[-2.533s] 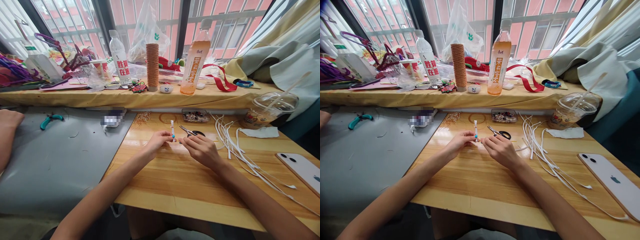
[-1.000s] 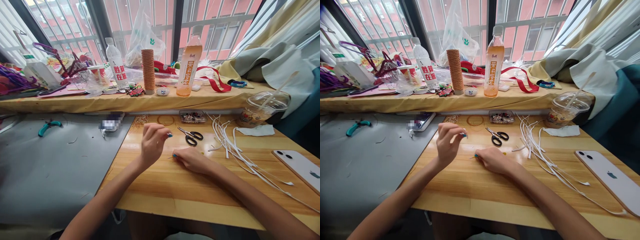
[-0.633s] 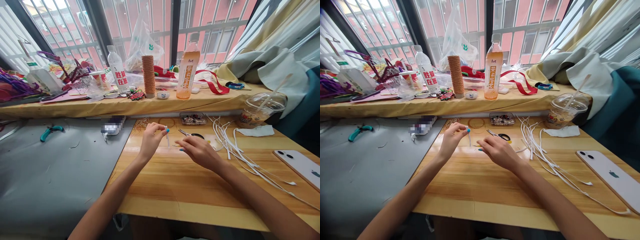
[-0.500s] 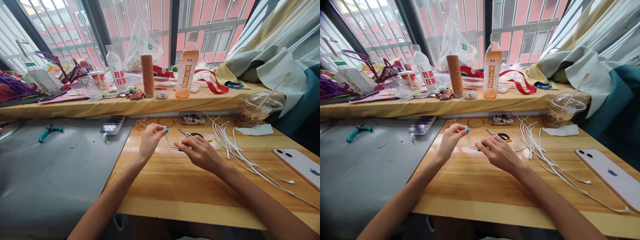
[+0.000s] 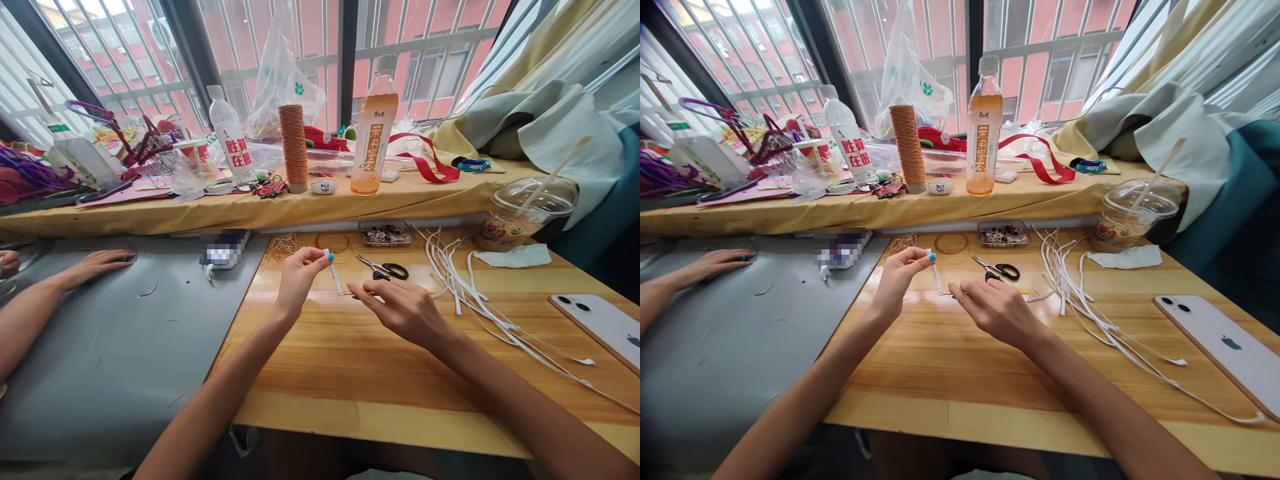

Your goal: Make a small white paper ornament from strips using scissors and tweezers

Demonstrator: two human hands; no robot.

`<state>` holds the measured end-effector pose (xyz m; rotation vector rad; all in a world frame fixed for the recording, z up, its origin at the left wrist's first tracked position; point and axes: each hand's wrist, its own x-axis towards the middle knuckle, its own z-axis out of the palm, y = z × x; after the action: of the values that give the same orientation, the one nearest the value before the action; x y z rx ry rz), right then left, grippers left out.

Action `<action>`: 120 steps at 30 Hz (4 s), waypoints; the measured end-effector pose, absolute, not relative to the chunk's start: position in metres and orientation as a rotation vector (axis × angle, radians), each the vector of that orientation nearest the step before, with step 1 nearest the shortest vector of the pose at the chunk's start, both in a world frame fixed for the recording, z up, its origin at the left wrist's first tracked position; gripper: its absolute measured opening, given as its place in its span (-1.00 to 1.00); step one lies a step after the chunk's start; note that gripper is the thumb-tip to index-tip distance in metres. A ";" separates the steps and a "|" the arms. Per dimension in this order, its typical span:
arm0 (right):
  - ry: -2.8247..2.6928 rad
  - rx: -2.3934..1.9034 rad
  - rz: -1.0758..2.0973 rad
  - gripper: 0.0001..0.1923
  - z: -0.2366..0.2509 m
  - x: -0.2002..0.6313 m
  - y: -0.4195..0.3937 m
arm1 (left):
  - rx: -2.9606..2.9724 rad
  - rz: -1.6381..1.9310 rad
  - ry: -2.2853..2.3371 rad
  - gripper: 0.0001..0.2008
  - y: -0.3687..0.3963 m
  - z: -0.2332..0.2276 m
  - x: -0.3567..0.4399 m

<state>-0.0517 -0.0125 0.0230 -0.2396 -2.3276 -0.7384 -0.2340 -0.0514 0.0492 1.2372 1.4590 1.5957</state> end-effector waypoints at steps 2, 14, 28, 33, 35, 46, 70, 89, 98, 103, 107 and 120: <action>-2.325 -0.243 -0.738 -0.80 0.024 -0.053 -0.013 | 1.253 1.589 1.471 -0.87 -0.051 0.048 -0.234; -2.662 -0.543 0.047 -0.74 0.025 -0.059 -0.010 | 1.965 1.585 1.469 -0.97 -0.051 0.036 -0.229; -1.949 -0.907 2.162 -0.68 0.038 -0.056 -0.007 | 2.570 1.759 1.146 -0.92 -0.071 0.043 -0.216; -1.918 -0.959 2.163 -0.68 0.035 -0.059 -0.010 | 2.398 1.623 1.281 -0.94 -0.068 0.040 -0.215; -1.900 -0.956 2.171 -0.68 0.031 -0.060 -0.010 | 2.299 1.546 1.360 -0.94 -0.065 0.037 -0.216; -2.486 -0.929 0.508 -0.78 0.009 -0.070 -0.017 | 1.856 1.482 1.608 -0.91 -0.049 0.027 -0.225; -2.390 -0.540 -0.615 -0.66 0.020 -0.058 -0.008 | 1.005 1.541 1.427 -0.85 -0.045 0.028 -0.231; -2.261 -0.424 -0.707 -0.67 0.015 -0.058 -0.011 | 0.951 1.510 1.424 -0.88 -0.048 0.032 -0.228; -2.292 -0.400 -0.766 -0.74 0.015 -0.057 -0.011 | 0.977 1.515 1.409 -0.87 -0.048 0.032 -0.229; -2.322 -0.402 -0.799 -0.77 0.012 -0.056 -0.011 | 0.973 1.517 1.377 -0.86 -0.048 0.032 -0.229; -2.283 -0.394 -0.829 -0.73 0.011 -0.056 -0.011 | 0.968 1.509 1.391 -0.86 -0.048 0.033 -0.228; -2.255 -0.422 -0.925 -0.68 0.014 -0.059 -0.015 | 0.966 1.518 1.393 -0.87 -0.048 0.032 -0.228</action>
<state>-0.0587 -0.0155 0.0144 -0.4216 -2.2550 -0.9253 -0.2280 -0.0477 0.0324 0.9656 1.3926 1.5181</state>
